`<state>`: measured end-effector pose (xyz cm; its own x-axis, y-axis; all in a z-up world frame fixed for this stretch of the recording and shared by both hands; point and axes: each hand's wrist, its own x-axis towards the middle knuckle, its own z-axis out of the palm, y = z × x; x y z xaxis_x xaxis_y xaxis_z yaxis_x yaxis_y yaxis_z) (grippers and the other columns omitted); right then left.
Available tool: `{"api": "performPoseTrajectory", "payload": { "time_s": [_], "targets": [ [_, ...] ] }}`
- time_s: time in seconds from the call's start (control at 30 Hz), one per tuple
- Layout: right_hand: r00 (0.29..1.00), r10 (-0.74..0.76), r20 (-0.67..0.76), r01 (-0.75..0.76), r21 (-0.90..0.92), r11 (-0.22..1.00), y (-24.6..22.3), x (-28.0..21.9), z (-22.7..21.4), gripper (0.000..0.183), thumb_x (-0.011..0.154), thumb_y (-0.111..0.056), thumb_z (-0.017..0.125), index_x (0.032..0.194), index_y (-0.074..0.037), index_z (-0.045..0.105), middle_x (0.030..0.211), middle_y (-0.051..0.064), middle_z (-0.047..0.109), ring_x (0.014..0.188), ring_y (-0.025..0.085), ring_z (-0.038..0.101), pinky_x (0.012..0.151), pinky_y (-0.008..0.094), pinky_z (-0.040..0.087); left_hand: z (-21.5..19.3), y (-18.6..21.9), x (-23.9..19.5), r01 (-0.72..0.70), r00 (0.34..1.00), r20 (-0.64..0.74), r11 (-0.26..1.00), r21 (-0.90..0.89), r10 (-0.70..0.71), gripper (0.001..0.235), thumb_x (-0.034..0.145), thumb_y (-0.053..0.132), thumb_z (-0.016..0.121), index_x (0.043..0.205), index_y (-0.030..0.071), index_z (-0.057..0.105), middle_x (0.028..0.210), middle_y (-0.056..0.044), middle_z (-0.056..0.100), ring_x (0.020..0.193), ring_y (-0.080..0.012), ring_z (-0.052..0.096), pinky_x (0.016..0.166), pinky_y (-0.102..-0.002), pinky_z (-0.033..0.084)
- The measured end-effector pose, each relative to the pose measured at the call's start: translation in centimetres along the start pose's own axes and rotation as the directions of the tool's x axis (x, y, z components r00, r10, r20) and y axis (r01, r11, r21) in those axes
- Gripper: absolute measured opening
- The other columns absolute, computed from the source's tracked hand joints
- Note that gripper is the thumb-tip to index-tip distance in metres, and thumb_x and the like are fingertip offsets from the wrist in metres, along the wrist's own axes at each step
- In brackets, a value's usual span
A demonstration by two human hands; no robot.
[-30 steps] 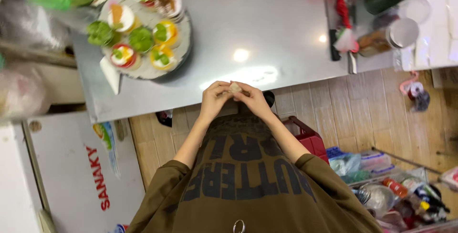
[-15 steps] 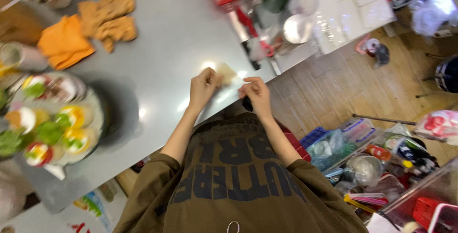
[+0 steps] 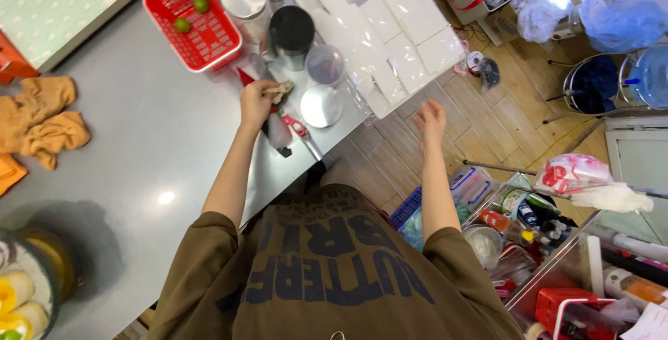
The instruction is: The person wipes a stainless steel countertop with a cloth, then unpacks flat-packed white cardboard boxes from a plastic bag. They fold the boxes into shape and place them on the counter.
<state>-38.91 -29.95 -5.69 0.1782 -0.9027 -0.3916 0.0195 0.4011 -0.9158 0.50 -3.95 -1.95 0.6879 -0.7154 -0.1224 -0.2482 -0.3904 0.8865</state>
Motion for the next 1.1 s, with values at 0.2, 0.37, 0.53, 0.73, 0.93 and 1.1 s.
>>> {"api": "performPoseTrajectory", "payload": {
  "time_s": [0.2, 0.37, 0.53, 0.73, 0.93, 1.1],
  "targets": [
    [0.947, 0.300, 0.118, -0.312, 0.100, 0.945, -0.6, 6.5, 3.2, 0.078, 0.092, -0.054, 0.067, 0.156, -0.016, 0.043, 0.161, 0.011, 0.042, 0.143, 0.030, 0.040, 0.102, 0.053, 0.036, 0.6, 2.9, 0.8, -0.028, 1.000, 0.013, 0.962, 0.271, 0.026, 0.032, 0.084, 0.002, 0.073, 0.116, 0.006, 0.076, 0.104, -0.022, 0.074, 0.086, -0.0319, 0.072, 0.077, -0.040, 0.056],
    [0.946, 0.317, 0.062, -0.323, 0.180, 0.929, -0.6, 8.4, 6.4, 0.077, 0.088, -0.050, 0.070, 0.151, -0.017, 0.043, 0.150, 0.010, 0.051, 0.132, 0.029, 0.052, 0.100, 0.052, 0.048, 1.3, 2.7, 1.6, -0.319, 0.945, 0.011, 0.913, 0.254, 0.327, 0.036, 0.080, -0.007, 0.055, 0.110, 0.002, 0.071, 0.121, -0.020, 0.073, 0.102, -0.0360, 0.070, 0.085, -0.042, 0.057],
    [1.000, 0.002, -0.024, 0.002, 0.175, 0.985, -0.2, 8.9, 6.8, 0.064, 0.093, -0.028, 0.079, 0.144, 0.001, 0.053, 0.137, 0.014, 0.064, 0.120, 0.027, 0.064, 0.099, 0.040, 0.054, 1.7, 2.7, 2.2, -0.262, 0.954, -0.047, 0.898, 0.353, 0.296, 0.014, 0.093, 0.009, 0.060, 0.095, -0.001, 0.069, 0.098, -0.024, 0.068, 0.093, -0.0409, 0.066, 0.083, -0.048, 0.053],
    [0.978, -0.134, -0.161, 0.169, 0.223, 0.960, -0.4, 8.6, 7.5, 0.051, 0.102, -0.024, 0.073, 0.137, 0.011, 0.059, 0.131, 0.021, 0.067, 0.113, 0.028, 0.065, 0.096, 0.042, 0.053, 2.1, 3.9, 1.9, 0.003, 0.996, 0.079, 0.939, 0.344, -0.032, 0.034, 0.106, 0.028, 0.052, 0.091, 0.003, 0.068, 0.082, -0.018, 0.072, 0.081, -0.0398, 0.070, 0.076, -0.048, 0.053],
    [0.988, -0.061, 0.142, -0.044, 0.635, 0.772, -2.6, 8.8, 8.6, 0.059, 0.098, -0.026, 0.064, 0.147, -0.004, 0.038, 0.140, 0.016, 0.057, 0.121, 0.031, 0.063, 0.103, 0.046, 0.055, 3.4, 1.9, 2.5, -0.277, 0.943, -0.068, 0.881, 0.383, 0.326, 0.024, 0.098, 0.020, 0.057, 0.104, 0.004, 0.074, 0.095, -0.020, 0.071, 0.086, -0.0406, 0.071, 0.081, -0.047, 0.056],
    [0.996, 0.038, 0.087, -0.081, 0.573, 0.816, -4.5, 9.1, 7.5, 0.058, 0.098, -0.026, 0.055, 0.146, 0.002, 0.038, 0.139, 0.025, 0.057, 0.126, 0.037, 0.063, 0.107, 0.050, 0.056, 4.1, 0.1, 1.5, -0.383, 0.903, -0.101, 0.889, 0.250, 0.418, 0.034, 0.089, 0.004, 0.050, 0.116, 0.002, 0.071, 0.110, -0.020, 0.072, 0.090, -0.0370, 0.075, 0.082, -0.042, 0.059]
  ]
}}
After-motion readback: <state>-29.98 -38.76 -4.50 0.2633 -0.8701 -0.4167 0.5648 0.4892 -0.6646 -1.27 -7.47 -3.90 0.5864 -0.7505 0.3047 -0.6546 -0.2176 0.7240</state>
